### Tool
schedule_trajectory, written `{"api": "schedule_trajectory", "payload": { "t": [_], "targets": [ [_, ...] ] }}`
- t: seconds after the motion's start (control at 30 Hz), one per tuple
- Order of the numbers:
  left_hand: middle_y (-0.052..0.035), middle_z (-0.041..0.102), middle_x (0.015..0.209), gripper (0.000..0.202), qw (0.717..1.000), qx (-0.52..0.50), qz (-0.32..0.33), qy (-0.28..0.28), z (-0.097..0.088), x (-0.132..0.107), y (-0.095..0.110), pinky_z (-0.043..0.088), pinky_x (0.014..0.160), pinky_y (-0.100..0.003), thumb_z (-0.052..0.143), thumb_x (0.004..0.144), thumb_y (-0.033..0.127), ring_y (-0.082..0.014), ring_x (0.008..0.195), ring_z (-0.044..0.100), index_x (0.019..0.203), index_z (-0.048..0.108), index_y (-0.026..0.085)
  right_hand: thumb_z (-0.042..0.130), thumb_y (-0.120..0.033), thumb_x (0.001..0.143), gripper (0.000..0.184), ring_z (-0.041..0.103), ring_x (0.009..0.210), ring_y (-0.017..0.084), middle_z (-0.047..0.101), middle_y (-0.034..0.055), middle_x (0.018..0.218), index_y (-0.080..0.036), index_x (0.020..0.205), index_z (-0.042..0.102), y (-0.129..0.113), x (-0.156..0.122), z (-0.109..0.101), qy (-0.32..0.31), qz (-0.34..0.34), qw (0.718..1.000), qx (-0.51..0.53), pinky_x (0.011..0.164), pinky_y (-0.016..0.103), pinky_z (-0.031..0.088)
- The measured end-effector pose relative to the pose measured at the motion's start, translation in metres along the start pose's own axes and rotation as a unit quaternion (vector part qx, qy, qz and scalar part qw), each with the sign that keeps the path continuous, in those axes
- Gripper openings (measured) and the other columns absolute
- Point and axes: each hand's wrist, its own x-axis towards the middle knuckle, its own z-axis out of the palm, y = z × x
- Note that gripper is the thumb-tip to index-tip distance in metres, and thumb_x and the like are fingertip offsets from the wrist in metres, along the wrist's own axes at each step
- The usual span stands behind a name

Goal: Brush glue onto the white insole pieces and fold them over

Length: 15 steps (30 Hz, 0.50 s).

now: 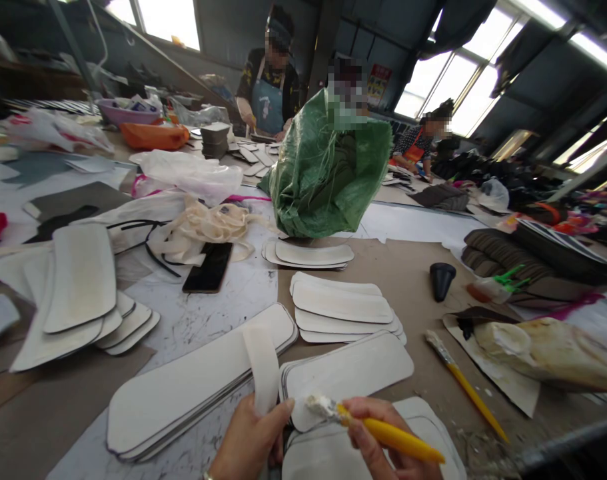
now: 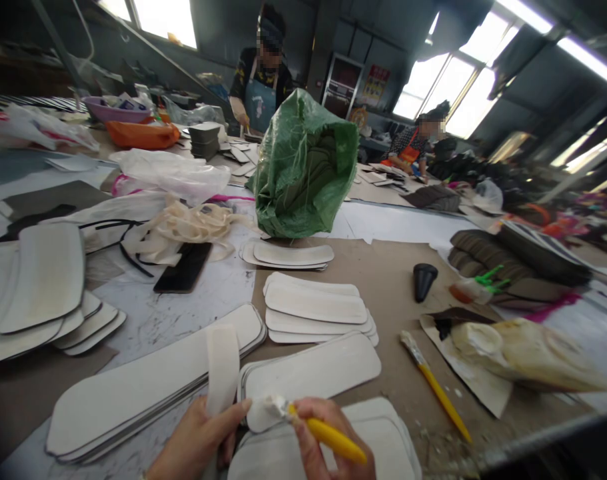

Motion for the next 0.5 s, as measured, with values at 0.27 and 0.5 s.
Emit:
{"api": "schedule_trajectory", "payload": {
  "t": [0.27,0.5],
  "targets": [
    [0.0004,0.043,0.028,0.043,0.999,-0.026,-0.019,0.012,0.002,0.001,-0.003,0.028,0.037,-0.023,0.050,0.062,0.050,-0.0104,0.030,0.036,0.033,0.041,0.020,0.049,-0.021,0.079,0.016,0.061,0.079,0.018,0.064,0.0072,0.085,-0.018,0.093,0.056,0.056,0.029,-0.061,0.095,-0.180,0.939,-0.276,0.075,0.029,0.050],
    [-0.0008,0.041,0.027,0.050,1.000,0.012,-0.016,0.013,0.001,0.002,-0.007,0.029,0.041,-0.026,0.047,0.062,0.057,-0.0128,0.031,0.037,0.028,0.041,0.020,0.048,-0.009,0.077,0.027,0.058,0.090,0.017,0.062,0.0097,0.090,-0.015,0.104,0.048,0.043,0.011,-0.036,-0.040,-0.229,0.954,-0.192,0.077,0.025,0.050]
  ]
}}
